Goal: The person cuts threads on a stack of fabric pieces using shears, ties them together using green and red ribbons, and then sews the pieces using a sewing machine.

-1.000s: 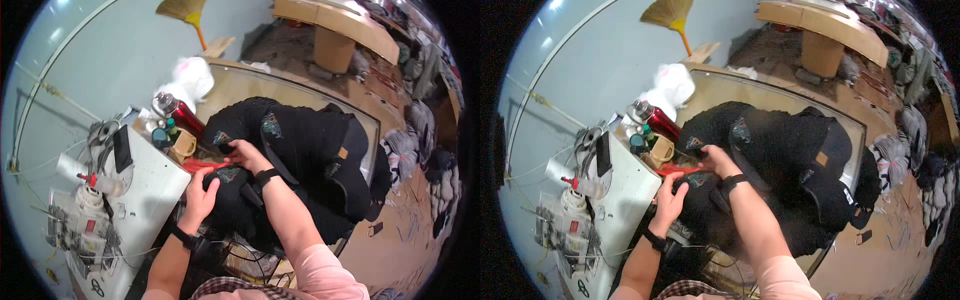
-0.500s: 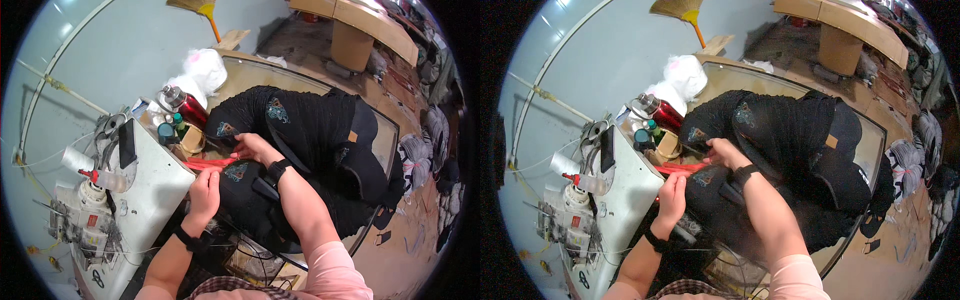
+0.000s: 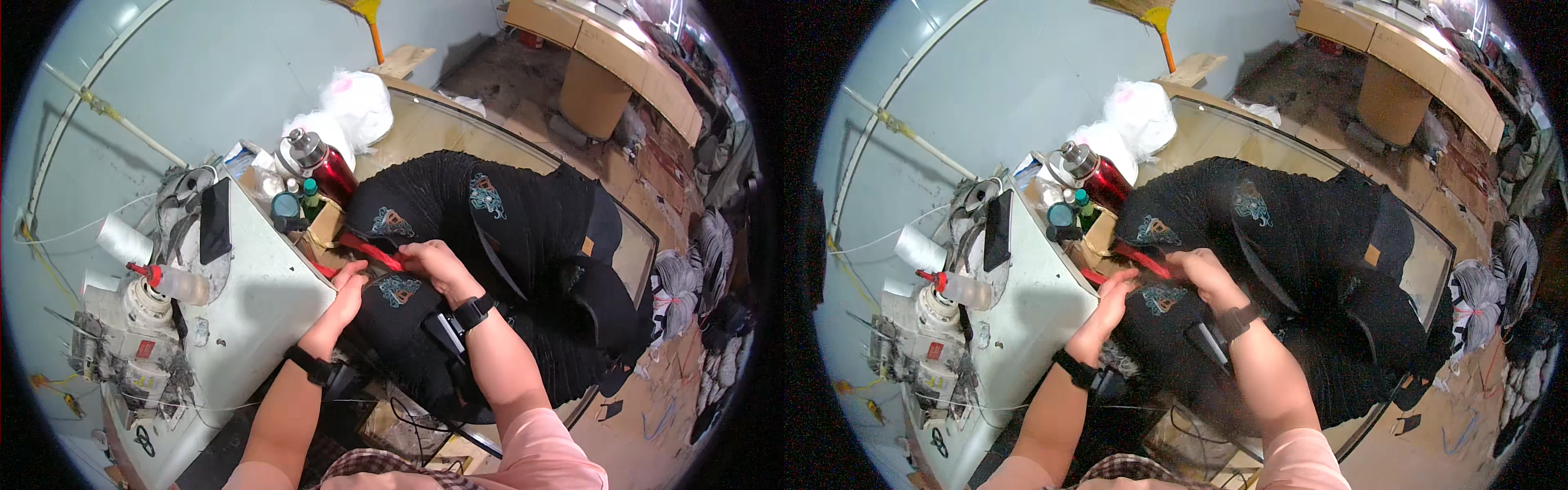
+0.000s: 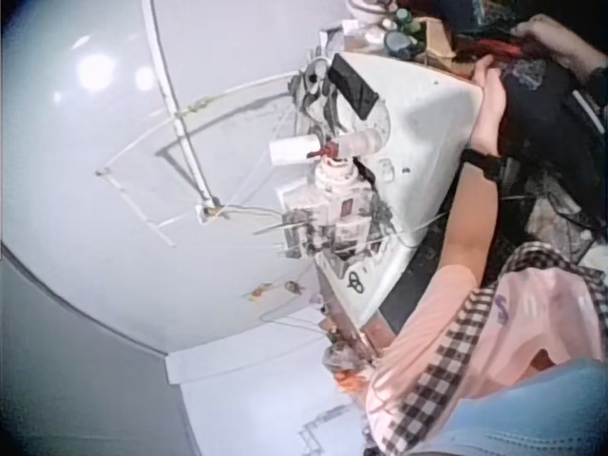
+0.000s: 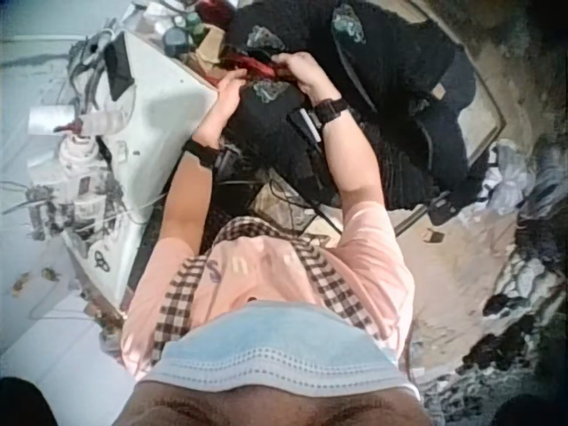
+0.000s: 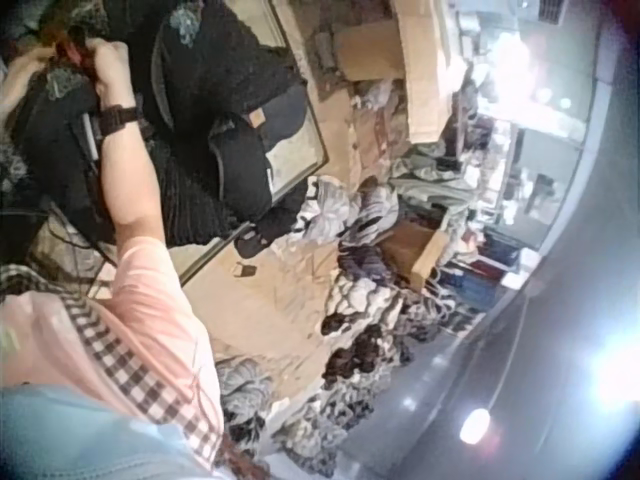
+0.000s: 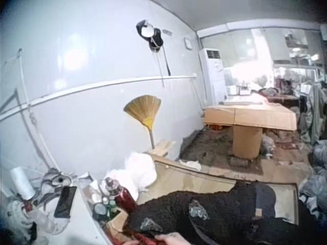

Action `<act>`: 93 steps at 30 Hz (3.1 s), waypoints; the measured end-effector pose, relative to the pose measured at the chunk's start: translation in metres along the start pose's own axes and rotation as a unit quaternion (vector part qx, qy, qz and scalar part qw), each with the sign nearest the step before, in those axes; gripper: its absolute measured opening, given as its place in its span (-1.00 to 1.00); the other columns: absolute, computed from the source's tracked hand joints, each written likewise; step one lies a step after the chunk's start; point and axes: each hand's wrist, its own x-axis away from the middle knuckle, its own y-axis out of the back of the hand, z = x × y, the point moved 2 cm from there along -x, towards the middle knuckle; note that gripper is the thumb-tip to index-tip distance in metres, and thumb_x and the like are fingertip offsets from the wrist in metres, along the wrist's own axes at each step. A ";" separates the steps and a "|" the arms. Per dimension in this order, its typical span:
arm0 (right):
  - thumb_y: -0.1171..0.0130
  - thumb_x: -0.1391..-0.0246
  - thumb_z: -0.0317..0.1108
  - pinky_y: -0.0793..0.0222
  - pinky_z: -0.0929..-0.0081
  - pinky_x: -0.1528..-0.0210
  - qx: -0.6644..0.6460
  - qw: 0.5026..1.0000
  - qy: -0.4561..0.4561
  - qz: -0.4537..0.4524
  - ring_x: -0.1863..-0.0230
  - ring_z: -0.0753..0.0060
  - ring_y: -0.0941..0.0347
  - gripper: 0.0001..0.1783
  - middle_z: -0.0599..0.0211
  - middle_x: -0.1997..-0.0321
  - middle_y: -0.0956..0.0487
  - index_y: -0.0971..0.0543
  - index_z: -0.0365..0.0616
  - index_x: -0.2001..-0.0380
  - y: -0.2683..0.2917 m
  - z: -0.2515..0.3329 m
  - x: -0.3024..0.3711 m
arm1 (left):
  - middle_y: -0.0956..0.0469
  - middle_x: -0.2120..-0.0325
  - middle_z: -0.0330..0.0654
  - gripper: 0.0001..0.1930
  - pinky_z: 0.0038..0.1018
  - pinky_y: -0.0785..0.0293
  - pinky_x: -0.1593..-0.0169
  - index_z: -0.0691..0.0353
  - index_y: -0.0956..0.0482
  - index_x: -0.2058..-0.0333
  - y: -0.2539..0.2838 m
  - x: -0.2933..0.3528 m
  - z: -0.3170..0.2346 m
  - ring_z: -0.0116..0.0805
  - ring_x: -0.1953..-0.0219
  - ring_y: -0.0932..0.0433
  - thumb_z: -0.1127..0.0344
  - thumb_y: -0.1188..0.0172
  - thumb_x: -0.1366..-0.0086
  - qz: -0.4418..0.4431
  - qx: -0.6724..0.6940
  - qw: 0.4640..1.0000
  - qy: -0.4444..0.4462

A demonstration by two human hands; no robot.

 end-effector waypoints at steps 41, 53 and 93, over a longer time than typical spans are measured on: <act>-0.09 -0.08 -0.22 -0.43 0.44 0.02 -0.174 0.973 -0.121 0.096 0.13 0.34 -0.52 -0.69 0.20 0.20 -0.57 -0.50 -0.28 0.26 0.030 -0.010 -0.015 | -0.27 0.65 -0.33 -0.72 -0.58 -0.21 0.53 0.20 -0.29 0.53 -0.003 0.124 -0.139 -0.55 0.60 -0.24 0.27 0.11 -0.39 -0.050 0.026 0.953 -0.297; -0.07 -0.16 -0.27 -0.33 0.48 -0.08 -0.206 0.945 0.040 0.250 0.06 0.44 -0.47 -0.66 0.25 0.05 -0.53 -0.49 -0.29 0.09 0.021 0.001 -0.002 | -0.42 0.10 0.06 -0.48 -0.27 -0.33 -0.06 0.37 -0.30 -0.05 -0.034 0.062 -0.094 -0.08 0.07 -0.44 0.43 -0.21 -0.09 -0.089 -0.275 0.878 -0.381; -0.02 -0.14 -0.47 -0.41 0.51 0.02 0.114 0.943 0.313 0.031 0.14 0.39 -0.53 -0.71 0.17 0.18 -0.59 -0.48 -0.32 0.07 0.060 0.094 0.173 | 0.23 -0.30 0.16 0.20 0.35 0.33 -0.18 -0.07 0.02 -0.30 -0.079 0.079 -0.025 0.20 -0.34 0.36 -0.36 -0.35 0.32 0.145 -0.504 0.816 -0.243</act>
